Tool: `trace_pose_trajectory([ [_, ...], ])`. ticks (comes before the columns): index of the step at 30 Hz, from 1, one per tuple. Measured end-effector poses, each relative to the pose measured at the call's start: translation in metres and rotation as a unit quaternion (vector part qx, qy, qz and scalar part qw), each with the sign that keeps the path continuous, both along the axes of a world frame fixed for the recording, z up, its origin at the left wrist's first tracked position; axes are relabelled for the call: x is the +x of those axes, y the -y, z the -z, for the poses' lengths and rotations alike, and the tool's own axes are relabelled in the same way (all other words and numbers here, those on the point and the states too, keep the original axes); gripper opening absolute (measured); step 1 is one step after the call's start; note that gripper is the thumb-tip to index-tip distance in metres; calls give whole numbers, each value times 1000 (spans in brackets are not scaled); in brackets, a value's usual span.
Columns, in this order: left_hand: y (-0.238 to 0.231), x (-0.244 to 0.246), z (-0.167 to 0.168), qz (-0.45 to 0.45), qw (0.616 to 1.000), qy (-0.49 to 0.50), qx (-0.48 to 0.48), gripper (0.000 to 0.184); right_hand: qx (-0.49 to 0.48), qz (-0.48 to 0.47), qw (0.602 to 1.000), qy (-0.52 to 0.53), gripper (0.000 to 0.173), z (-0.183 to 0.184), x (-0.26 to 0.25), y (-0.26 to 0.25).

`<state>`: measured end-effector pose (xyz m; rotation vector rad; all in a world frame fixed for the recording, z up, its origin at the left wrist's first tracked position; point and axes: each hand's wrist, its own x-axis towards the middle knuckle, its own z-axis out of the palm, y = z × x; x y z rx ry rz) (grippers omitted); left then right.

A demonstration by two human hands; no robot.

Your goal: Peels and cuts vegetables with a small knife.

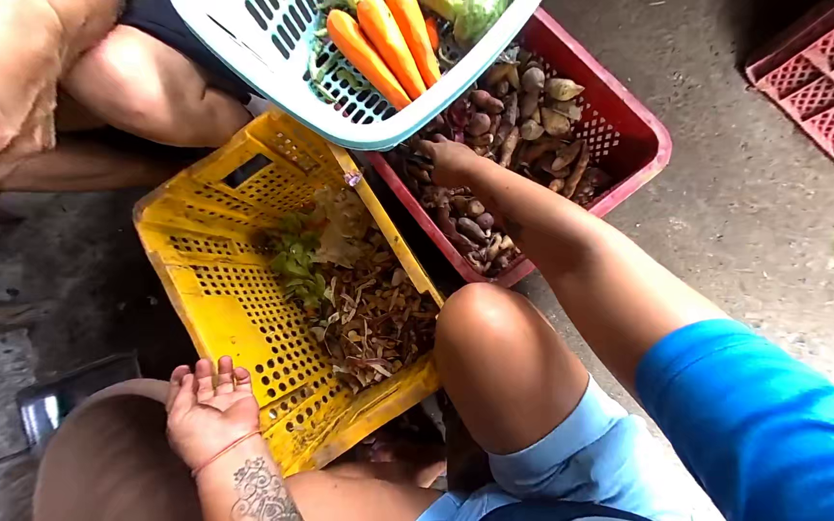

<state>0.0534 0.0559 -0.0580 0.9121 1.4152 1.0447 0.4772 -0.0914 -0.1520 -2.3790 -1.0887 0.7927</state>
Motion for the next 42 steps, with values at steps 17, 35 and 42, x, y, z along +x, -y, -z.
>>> trace_pose_trajectory([
  [17, 7, 5, -13, 46, 998, 36, 8, 24, 54, -63, 991, 103, 40, -44, -15, 84],
  [35, 83, -15, -55, 546, 813, 169, 107, 53, 333, -271, 878, -210, 17, -219, -187, 57],
  [42, 75, -44, -60, 506, 845, 108, 138, 22, 299, -275, 884, -233, 18, -207, -240, 20],
])
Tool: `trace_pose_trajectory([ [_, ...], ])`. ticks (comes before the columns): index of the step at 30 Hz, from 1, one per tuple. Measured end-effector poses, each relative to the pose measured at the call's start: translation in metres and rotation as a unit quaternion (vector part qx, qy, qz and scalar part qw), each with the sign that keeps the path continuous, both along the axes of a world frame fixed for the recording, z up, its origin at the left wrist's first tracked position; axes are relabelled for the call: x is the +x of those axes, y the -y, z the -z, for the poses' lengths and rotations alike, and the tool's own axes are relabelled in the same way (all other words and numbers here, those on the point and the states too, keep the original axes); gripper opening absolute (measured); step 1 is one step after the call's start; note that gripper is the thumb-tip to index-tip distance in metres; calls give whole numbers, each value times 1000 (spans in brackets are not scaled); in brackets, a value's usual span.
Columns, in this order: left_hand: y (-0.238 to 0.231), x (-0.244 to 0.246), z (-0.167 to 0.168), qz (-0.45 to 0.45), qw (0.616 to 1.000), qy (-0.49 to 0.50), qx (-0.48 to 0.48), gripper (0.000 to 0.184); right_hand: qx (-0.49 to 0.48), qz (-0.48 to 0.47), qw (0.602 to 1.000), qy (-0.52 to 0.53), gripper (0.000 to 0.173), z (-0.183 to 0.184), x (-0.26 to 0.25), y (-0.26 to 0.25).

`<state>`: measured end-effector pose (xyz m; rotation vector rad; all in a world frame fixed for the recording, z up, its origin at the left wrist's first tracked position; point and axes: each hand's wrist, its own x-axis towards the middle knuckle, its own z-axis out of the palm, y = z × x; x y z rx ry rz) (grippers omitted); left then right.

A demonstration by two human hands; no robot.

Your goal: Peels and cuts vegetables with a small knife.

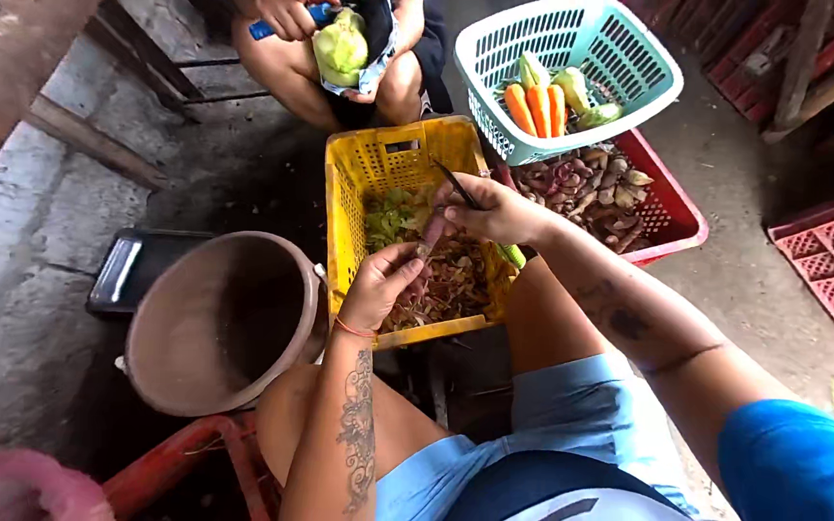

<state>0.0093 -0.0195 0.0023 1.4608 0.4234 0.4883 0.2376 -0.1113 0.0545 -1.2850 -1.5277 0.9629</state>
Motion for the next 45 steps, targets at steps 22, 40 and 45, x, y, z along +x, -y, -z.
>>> trace_pose_trajectory([
  [22, -13, 33, 39, -97, 965, -181, 163, 22, -92, 162, 971, -150, 39, 73, -33, -18],
  [40, -17, 58, 67, -171, 941, -280, 85, 52, -164, 307, 925, 155, 22, 52, 191, 93],
  [45, -19, 66, 76, -161, 933, -309, 94, 49, -384, 245, 856, 245, 24, 135, 217, 98],
])
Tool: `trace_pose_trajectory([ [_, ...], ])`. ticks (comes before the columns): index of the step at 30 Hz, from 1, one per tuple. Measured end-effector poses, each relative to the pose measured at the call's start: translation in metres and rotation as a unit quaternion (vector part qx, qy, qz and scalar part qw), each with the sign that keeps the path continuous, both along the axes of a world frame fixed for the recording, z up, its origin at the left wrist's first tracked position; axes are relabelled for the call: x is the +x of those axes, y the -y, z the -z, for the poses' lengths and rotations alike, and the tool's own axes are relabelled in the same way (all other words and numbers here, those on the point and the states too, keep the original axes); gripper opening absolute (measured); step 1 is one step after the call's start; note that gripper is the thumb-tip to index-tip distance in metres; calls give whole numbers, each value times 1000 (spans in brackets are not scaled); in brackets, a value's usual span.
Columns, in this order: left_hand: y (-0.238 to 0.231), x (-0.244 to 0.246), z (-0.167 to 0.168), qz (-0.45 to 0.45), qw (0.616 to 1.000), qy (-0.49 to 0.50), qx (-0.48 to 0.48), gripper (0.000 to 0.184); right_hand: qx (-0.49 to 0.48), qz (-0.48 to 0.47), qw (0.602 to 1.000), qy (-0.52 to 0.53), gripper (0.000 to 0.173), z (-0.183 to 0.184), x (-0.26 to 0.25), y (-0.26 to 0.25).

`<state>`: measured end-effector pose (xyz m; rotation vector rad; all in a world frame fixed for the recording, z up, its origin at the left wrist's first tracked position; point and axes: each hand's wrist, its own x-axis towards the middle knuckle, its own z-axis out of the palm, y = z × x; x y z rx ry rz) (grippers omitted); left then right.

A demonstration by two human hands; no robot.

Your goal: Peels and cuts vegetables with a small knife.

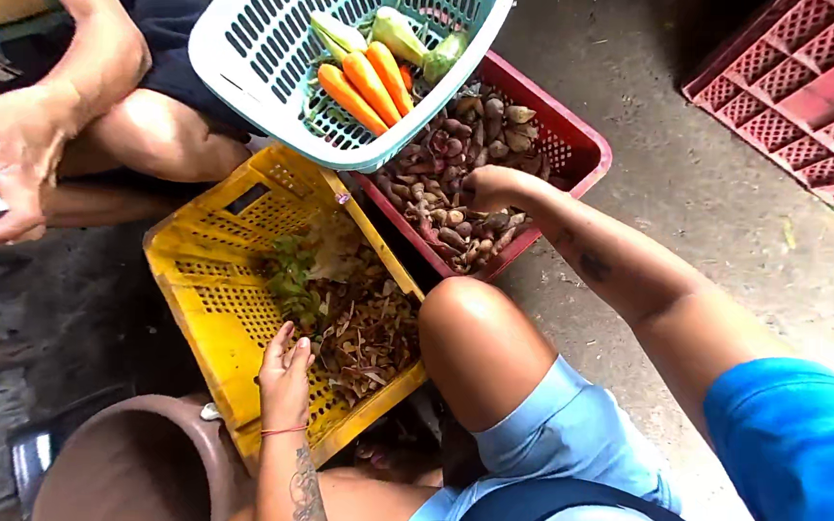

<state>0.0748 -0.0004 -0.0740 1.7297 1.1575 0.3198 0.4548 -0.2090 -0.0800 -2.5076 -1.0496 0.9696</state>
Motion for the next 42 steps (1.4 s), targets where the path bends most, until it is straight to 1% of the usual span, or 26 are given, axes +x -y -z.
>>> trace_pose_trajectory([
  [2, 0, 0, 4, 1, 1000, -9, -1, 48, -64, -37, 997, 8, 25, 13, -5, -8],
  [4, -1, 1, 7, -4, 1000, -15, -5, 48, -91, -47, 995, 14, 25, 21, -9, -15],
  [5, -1, 1, 8, -5, 1000, -19, -5, 47, -96, -49, 994, 17, 28, 25, -9, -17],
  [6, -1, 2, 8, -6, 1000, -22, -4, 46, -99, -58, 993, 17, 34, 29, -9, -19],
  [7, -1, 2, 9, -6, 1000, -27, -1, 45, -100, -80, 992, 15, 44, 34, -7, -21],
  [10, -3, 1, 13, 4, 999, -37, 0, 44, -110, -165, 980, 22, 82, 51, -3, -21],
  [11, -3, 1, 14, 7, 999, -39, 1, 44, -120, -179, 976, 33, 92, 54, -4, -19],
  [12, -4, 0, 15, 13, 999, -41, 3, 44, -125, -181, 974, 46, 94, 56, -3, -17],
  [13, -5, 0, 15, 18, 999, -44, 5, 44, -124, -167, 976, 58, 92, 56, 0, -12],
  [16, -7, -1, 14, 24, 999, -41, 11, 44, -112, -71, 985, 111, 76, 49, 24, 6],
  [18, -8, 0, 13, 26, 999, -37, 14, 44, -102, -10, 983, 152, 63, 36, 43, 16],
  [19, -9, 1, 12, 26, 999, -37, 17, 45, -98, 9, 982, 163, 60, 28, 50, 21],
  [22, -10, 3, 13, 27, 999, -34, 21, 46, -126, 9, 982, 137, 46, 9, 55, 26],
  [24, -11, 4, 14, 26, 999, -37, 24, 45, -147, -18, 985, 93, 29, 14, 51, 26],
  [25, -11, 3, 13, 27, 999, -37, 21, 45, -163, -37, 983, 72, 26, 20, 48, 25],
  [27, -11, 2, 14, 31, 999, -36, 22, 45, -201, -47, 977, 51, 25, 27, 41, 20],
  [28, -12, 1, 14, 32, 999, -34, 24, 45, -202, -30, 977, 61, 24, 30, 39, 19],
  [30, -13, 0, 13, 31, 999, -30, 26, 45, -171, 24, 981, 88, 27, 34, 41, 19],
  [33, -14, -1, 11, 27, 999, -20, 35, 44, -116, 109, 980, 120, 36, 22, 56, 19],
  [35, -15, -1, 9, 24, 999, -15, 39, 44, -104, 137, 976, 135, 39, 14, 68, 19],
  [38, -15, 2, 7, 31, 998, -23, 40, 44, -128, 134, 974, 128, 37, 11, 73, 16],
  [40, -15, 3, 8, 35, 998, -25, 39, 45, -143, 117, 977, 108, 33, 20, 70, 14],
  [42, -15, 2, 9, 37, 998, -30, 41, 45, -157, 83, 981, 82, 33, 34, 67, 13],
])
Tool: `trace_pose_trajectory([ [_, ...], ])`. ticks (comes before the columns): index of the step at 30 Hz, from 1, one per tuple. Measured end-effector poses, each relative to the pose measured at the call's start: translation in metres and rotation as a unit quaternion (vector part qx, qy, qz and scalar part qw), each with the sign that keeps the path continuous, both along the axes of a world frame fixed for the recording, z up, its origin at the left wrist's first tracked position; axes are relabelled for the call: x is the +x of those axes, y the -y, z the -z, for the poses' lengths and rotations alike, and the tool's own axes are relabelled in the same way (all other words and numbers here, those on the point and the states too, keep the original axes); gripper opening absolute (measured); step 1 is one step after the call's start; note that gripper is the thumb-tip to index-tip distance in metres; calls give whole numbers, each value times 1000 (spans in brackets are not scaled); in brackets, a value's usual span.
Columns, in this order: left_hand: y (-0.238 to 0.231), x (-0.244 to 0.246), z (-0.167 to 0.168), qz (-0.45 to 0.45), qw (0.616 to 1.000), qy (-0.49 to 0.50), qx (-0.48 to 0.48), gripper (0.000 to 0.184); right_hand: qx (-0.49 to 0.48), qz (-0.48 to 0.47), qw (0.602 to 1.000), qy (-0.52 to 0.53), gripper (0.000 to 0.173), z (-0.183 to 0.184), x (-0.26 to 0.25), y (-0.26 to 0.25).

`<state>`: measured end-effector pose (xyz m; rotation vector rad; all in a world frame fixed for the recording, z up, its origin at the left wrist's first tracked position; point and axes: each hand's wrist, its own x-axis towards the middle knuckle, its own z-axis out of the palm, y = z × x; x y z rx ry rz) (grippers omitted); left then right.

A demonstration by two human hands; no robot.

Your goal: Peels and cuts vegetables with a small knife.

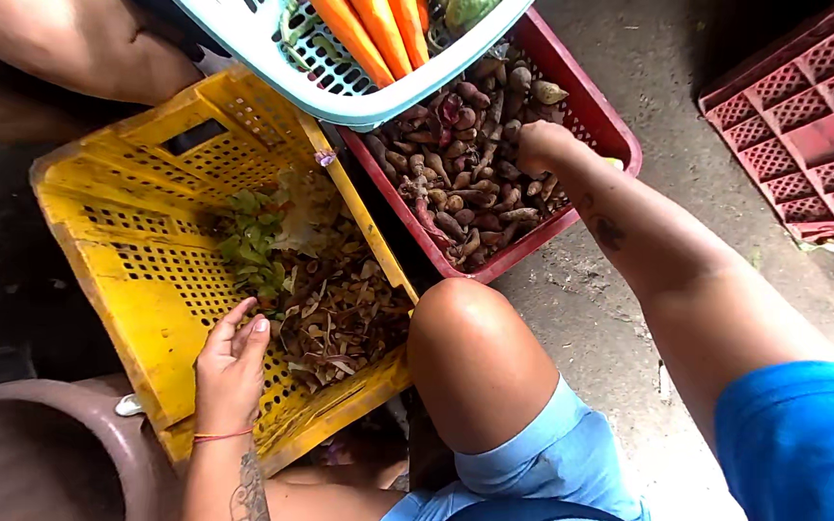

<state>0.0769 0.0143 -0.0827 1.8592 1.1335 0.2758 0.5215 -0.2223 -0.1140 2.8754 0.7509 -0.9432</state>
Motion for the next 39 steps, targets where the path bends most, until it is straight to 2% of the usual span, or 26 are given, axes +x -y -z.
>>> trace_pose_trajectory([
  [3, -1, -1, 0, -2, 1000, 2, 2, 45, -5, -93, 994, -61, 30, 30, 1, 1],
  [5, -1, -1, 0, -3, 1000, 8, 1, 45, -11, -78, 991, -107, 28, 35, -3, -1],
  [7, -2, -2, 0, -3, 1000, 13, 0, 44, -19, -15, 990, -141, 29, 26, -4, -5],
  [9, -2, -3, 1, -1, 1000, 11, 2, 44, -41, -14, 993, -114, 29, 17, 1, -7],
  [12, -2, 1, 1, 1, 1000, 7, -1, 45, -56, -70, 994, -60, 29, 17, 9, -2],
  [15, -3, 1, 3, 4, 1000, 8, -4, 45, -38, -84, 993, -75, 28, 30, -1, 3],
  [19, -2, -1, 2, 6, 1000, 3, -7, 45, -86, -75, 990, -81, 44, 36, -17, -13],
  [22, -1, 0, 1, 9, 1000, 1, -10, 43, -130, -80, 987, -44, 39, 36, -24, -16],
  [27, 1, 1, -3, 23, 1000, -7, -10, 43, -124, -179, 974, -64, 52, 53, -11, 7],
  [30, 0, 4, -2, 39, 999, -20, -15, 43, -159, -182, 969, -53, 52, 47, -17, 4],
  [32, 0, 2, -2, 36, 999, -23, -20, 42, -145, -159, 976, -43, 53, 39, -21, 1],
  [35, 1, -3, -11, 27, 999, -19, -18, 41, -68, -138, 988, -32, 43, 41, -9, 11],
  [37, 1, -3, -15, 29, 999, -11, -11, 41, -7, -118, 993, -19, 50, 45, 4, 19],
  [39, 2, -2, -19, 34, 999, -3, -4, 40, 19, -121, 992, -11, 47, 24, 8, 17],
])
